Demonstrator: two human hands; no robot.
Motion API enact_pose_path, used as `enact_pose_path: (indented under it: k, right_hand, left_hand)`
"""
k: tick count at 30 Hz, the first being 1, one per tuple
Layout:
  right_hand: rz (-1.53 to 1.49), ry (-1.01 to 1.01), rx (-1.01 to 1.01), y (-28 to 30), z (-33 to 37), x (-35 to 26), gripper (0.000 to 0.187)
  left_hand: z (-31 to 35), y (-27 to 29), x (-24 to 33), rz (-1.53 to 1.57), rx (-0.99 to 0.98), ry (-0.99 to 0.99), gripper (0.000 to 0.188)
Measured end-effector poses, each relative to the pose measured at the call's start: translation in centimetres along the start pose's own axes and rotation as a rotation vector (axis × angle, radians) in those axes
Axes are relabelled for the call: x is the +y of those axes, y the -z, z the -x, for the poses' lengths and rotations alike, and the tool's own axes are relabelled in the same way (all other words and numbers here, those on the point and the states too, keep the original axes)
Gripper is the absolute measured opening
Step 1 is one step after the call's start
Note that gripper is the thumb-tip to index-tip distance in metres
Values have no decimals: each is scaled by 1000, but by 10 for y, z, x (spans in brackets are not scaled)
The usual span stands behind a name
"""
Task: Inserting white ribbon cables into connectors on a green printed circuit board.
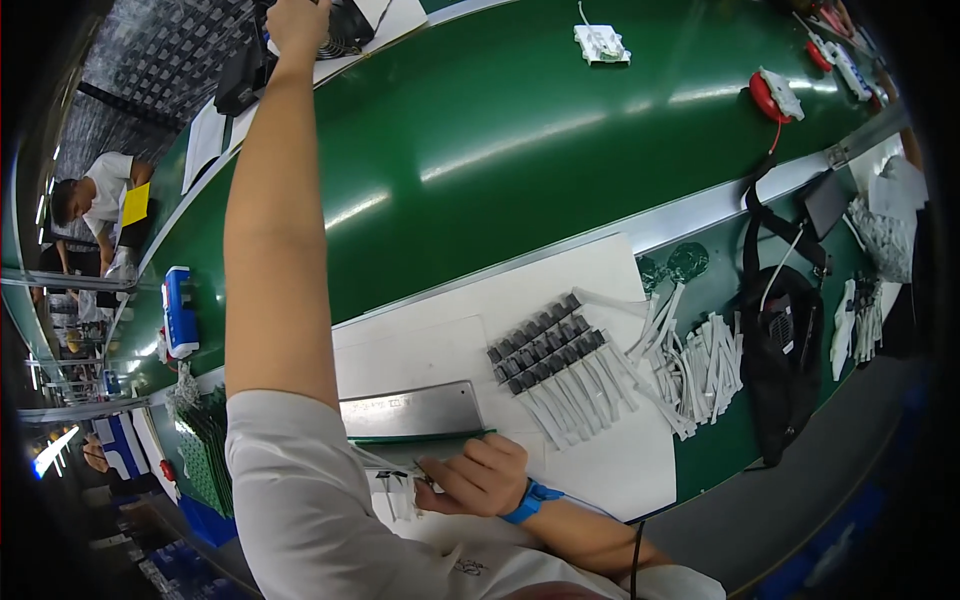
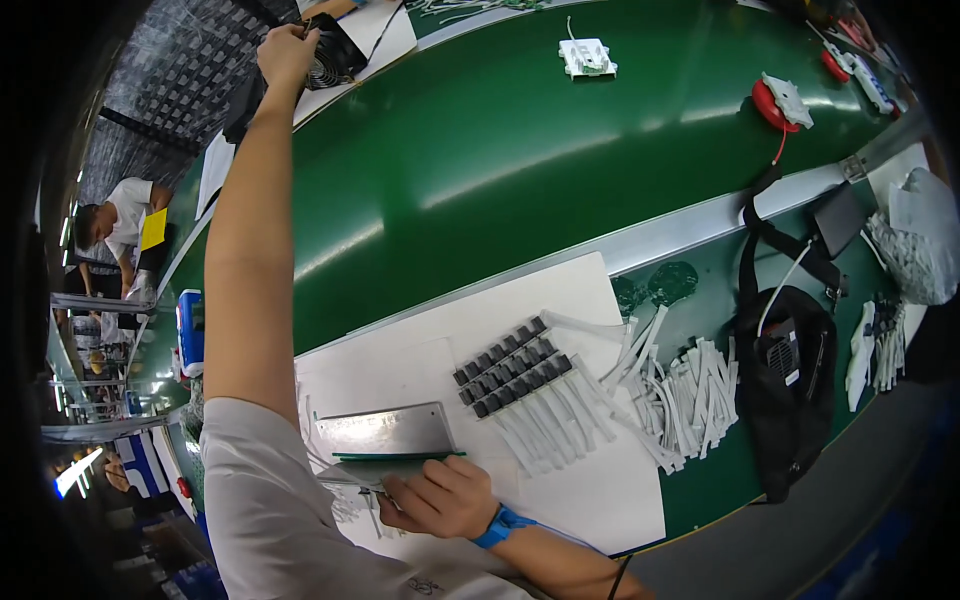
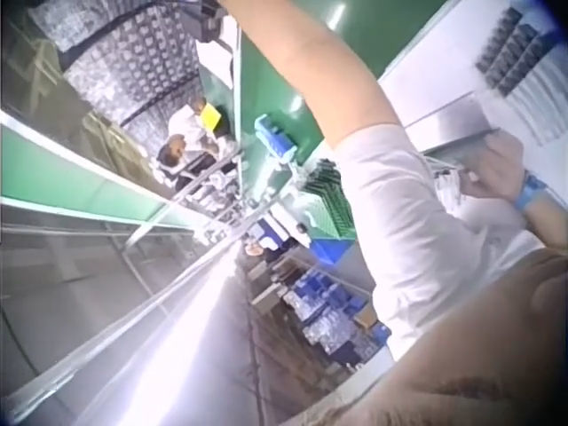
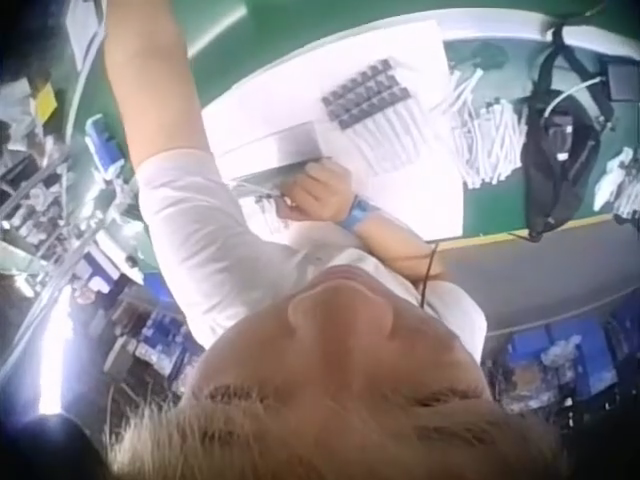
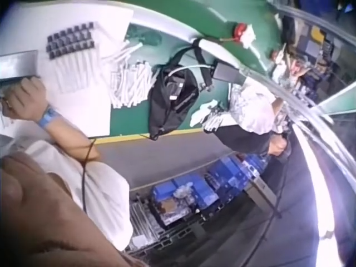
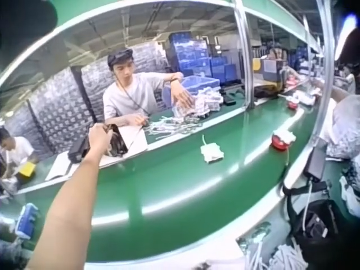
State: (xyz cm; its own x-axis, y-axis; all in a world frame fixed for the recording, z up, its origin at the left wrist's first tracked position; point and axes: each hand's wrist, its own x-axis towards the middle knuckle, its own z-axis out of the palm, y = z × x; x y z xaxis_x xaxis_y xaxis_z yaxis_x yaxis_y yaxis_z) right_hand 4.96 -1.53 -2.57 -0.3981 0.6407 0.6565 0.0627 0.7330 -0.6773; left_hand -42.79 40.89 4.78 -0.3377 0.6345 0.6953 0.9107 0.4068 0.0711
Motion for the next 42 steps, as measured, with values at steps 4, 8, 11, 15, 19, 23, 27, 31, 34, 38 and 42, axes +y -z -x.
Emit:
enact_pose_path:
  k: [4, 8, 11, 15, 19, 23, 27, 31, 34, 38, 42]
  right_hand:
    - [11, 3, 10, 0, -1, 0, 16]
    - [14, -4, 0, 0, 0, -2, 15]
    - [21, 7, -7, -1, 1, -2, 15]
    - [65, 23, -23, 2, 1, 3, 15]
    - [20, 76, 67, -11, -1, -5, 16]
    - [-36, 97, 92, -2, -5, -8, 16]
    - [-64, 141, 68, 10, -9, -15, 23]
    - [-198, 105, -3, -2, 0, -27, 24]
    - [-248, 148, -69, -6, 7, -36, 25]
    - [-253, 141, -148, -22, 23, -44, 27]
    - [-245, 176, -199, -21, 29, -51, 28]
  left_hand:
    - [0, 4, -15, -64, 0, 26, 42]
    - [4, 8, -19, 11, -76, 67, 42]
    - [7, 17, -21, 58, -107, 44, 48]
    - [34, 43, 14, 88, -110, 12, 69]
    - [62, 119, -16, 379, -317, -245, 43]
    - [172, 259, 38, 573, -410, -183, 40]
    - [316, 361, 54, 1004, -601, 72, 26]
    - [420, 416, 39, 1066, -546, 66, 24]
    - [460, 441, 41, 1129, -626, -33, 50]
    - [498, 437, 34, 1182, -471, -70, 48]
    - [508, 438, 21, 1199, -562, 20, 41]
